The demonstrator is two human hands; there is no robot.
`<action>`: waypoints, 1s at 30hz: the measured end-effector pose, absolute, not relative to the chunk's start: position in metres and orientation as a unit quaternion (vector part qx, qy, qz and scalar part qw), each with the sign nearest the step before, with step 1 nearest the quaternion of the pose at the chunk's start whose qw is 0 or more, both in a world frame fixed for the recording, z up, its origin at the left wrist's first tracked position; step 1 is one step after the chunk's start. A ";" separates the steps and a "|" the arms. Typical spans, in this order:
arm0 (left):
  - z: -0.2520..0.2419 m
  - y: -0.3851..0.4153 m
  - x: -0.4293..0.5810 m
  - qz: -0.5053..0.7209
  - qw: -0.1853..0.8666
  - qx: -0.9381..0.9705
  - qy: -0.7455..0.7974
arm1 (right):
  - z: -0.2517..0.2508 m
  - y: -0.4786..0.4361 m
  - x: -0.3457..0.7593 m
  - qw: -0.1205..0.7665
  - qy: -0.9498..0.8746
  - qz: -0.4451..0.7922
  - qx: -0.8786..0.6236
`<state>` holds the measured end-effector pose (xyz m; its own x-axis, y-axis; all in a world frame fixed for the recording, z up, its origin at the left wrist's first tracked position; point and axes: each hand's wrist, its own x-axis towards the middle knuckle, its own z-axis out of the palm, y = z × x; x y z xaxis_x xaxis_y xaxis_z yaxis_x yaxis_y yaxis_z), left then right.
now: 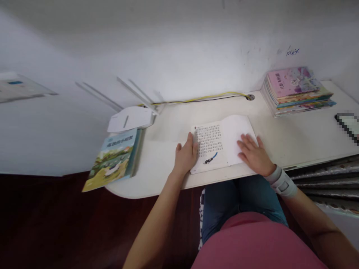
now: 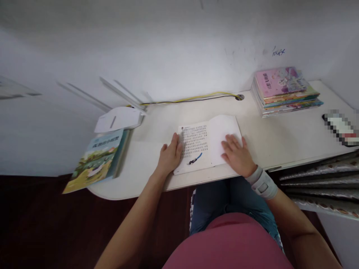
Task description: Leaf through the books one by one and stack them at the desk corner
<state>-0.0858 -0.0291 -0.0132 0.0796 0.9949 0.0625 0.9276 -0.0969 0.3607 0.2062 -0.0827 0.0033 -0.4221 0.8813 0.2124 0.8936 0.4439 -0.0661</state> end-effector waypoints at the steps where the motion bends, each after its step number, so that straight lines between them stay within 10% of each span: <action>1: -0.012 -0.030 -0.084 0.141 0.110 0.725 0.665 | 0.004 -0.085 0.200 0.108 -0.854 -0.020 -0.509; 30: -0.012 -0.034 -0.085 0.163 0.122 0.720 0.663 | -0.006 -0.095 0.180 0.104 -0.821 0.002 -0.561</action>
<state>-0.0855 -0.0345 -0.0116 0.0678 0.9951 0.0723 0.9155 -0.0909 0.3919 0.1798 -0.0950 -0.0061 -0.3493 0.9219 0.1674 0.9210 0.3707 -0.1200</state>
